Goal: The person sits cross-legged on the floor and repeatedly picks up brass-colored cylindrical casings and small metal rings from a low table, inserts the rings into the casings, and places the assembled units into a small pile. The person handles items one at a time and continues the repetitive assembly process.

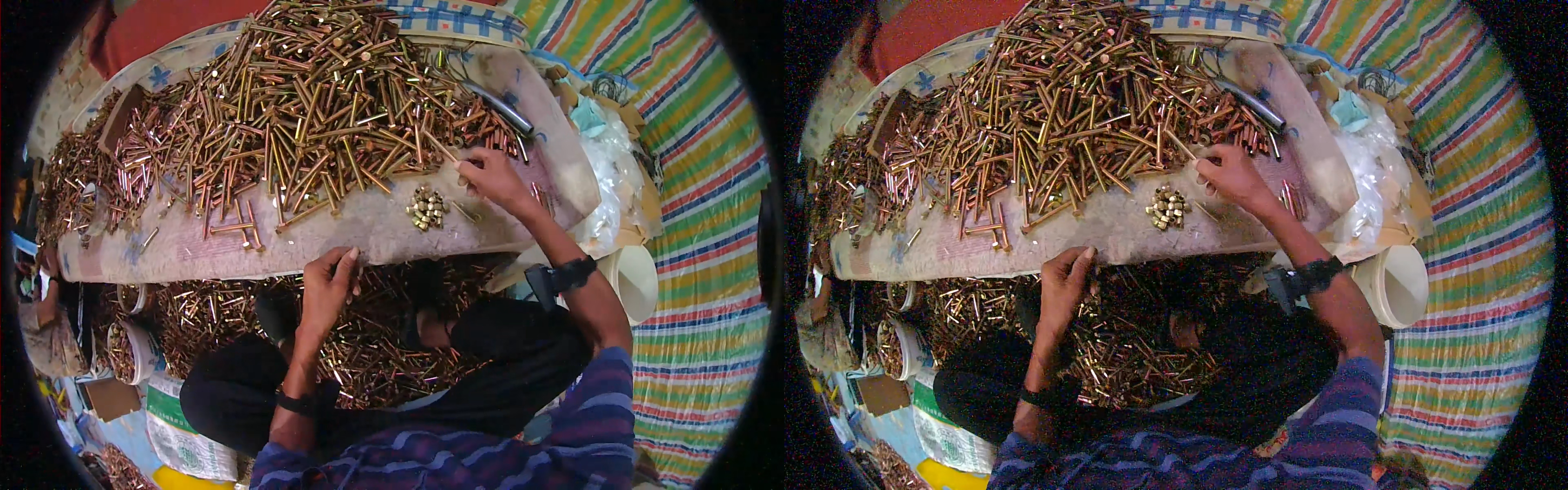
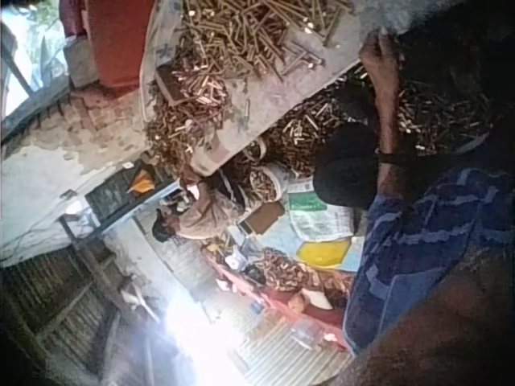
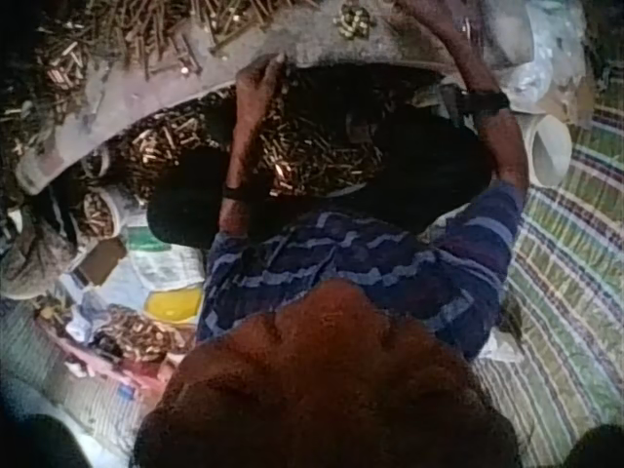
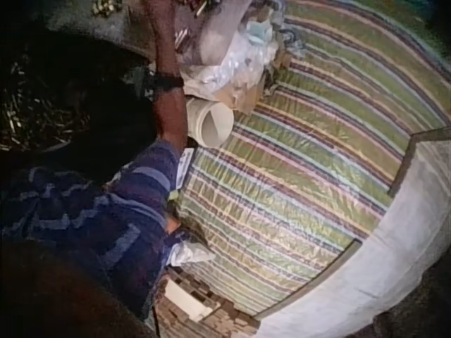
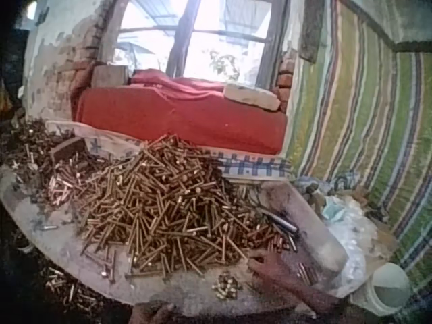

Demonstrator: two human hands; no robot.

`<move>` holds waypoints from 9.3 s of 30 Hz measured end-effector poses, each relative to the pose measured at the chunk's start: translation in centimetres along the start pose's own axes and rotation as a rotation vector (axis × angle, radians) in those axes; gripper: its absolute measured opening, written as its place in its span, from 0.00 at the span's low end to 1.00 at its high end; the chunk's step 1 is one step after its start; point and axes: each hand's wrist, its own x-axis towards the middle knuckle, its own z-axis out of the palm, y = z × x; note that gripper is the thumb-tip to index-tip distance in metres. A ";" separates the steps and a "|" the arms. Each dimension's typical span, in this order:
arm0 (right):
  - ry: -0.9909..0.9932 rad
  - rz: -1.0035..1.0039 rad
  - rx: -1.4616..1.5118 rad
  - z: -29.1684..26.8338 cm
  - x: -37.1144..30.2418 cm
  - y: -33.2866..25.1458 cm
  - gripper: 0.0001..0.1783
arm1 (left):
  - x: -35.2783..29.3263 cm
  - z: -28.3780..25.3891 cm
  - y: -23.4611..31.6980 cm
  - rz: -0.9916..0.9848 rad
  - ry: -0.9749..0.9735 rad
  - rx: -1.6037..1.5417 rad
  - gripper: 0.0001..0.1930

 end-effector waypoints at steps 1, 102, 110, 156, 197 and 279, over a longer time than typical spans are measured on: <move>-0.046 0.031 -0.019 -0.8 -0.8 -0.6 0.15 | 0.0 0.1 0.0 0.001 -0.001 -0.007 0.14; -0.047 -0.229 -0.315 3.4 -1.7 -2.7 0.20 | -0.7 -0.1 0.3 -0.172 -0.156 -0.226 0.11; -0.033 -0.274 -0.571 3.4 1.8 2.3 0.19 | -0.3 -0.1 -0.6 -0.170 -0.163 -0.229 0.11; -0.429 0.010 -0.041 5.4 -9.3 -5.4 0.17 | -1.7 1.4 0.6 0.192 -0.257 0.173 0.19; -0.335 -0.119 0.014 2.9 -8.3 -4.3 0.14 | -1.2 1.2 -0.6 -0.165 -0.192 -0.004 0.12; -0.506 -0.132 -0.177 6.7 -10.2 -5.1 0.22 | -1.6 -1.4 -1.7 0.270 -0.323 0.192 0.15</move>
